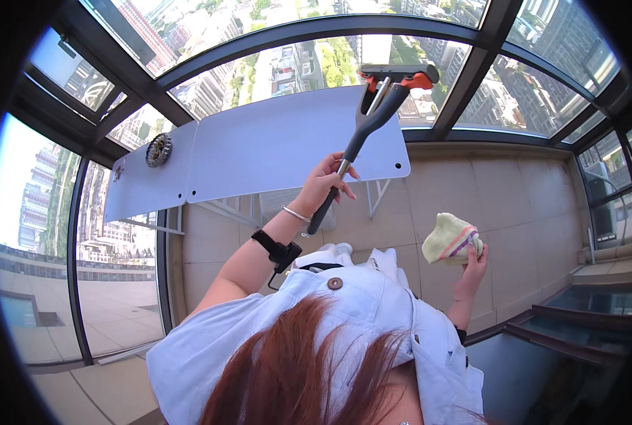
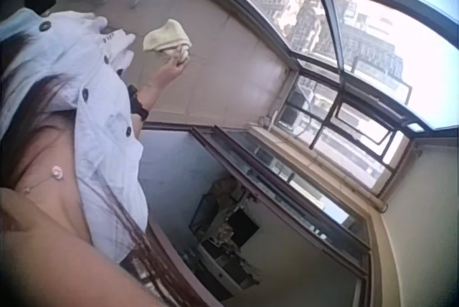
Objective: Cleaning a table on a glass-enclosed balcony with a cloth and a squeegee.
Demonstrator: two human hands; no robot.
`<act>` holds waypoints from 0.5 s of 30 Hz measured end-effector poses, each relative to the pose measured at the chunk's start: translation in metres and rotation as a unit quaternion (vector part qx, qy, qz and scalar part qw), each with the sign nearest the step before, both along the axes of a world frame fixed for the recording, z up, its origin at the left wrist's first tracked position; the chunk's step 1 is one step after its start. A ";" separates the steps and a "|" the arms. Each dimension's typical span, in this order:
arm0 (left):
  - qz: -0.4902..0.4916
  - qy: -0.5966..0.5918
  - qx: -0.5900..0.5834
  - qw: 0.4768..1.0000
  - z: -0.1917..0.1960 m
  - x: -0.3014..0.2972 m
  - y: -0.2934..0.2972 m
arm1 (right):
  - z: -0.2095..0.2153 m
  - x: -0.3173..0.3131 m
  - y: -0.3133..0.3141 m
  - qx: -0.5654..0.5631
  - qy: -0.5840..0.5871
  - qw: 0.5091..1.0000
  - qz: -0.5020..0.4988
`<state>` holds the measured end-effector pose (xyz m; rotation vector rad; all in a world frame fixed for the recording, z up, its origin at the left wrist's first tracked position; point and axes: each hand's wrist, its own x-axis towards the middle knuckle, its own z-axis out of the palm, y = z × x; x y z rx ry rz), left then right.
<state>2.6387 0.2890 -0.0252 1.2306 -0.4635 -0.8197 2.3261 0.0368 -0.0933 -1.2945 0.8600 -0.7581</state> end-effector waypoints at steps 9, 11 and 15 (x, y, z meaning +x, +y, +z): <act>-0.159 -0.012 0.081 0.984 -0.014 -0.058 -0.049 | 0.002 -0.037 0.000 0.000 -0.042 0.998 -0.038; -0.170 -0.047 0.140 0.974 -0.016 -0.062 -0.051 | -0.005 -0.042 -0.004 0.006 -0.045 0.998 -0.044; -0.127 -0.010 0.162 0.979 -0.022 -0.055 -0.028 | -0.016 -0.039 -0.007 0.028 -0.029 0.998 -0.048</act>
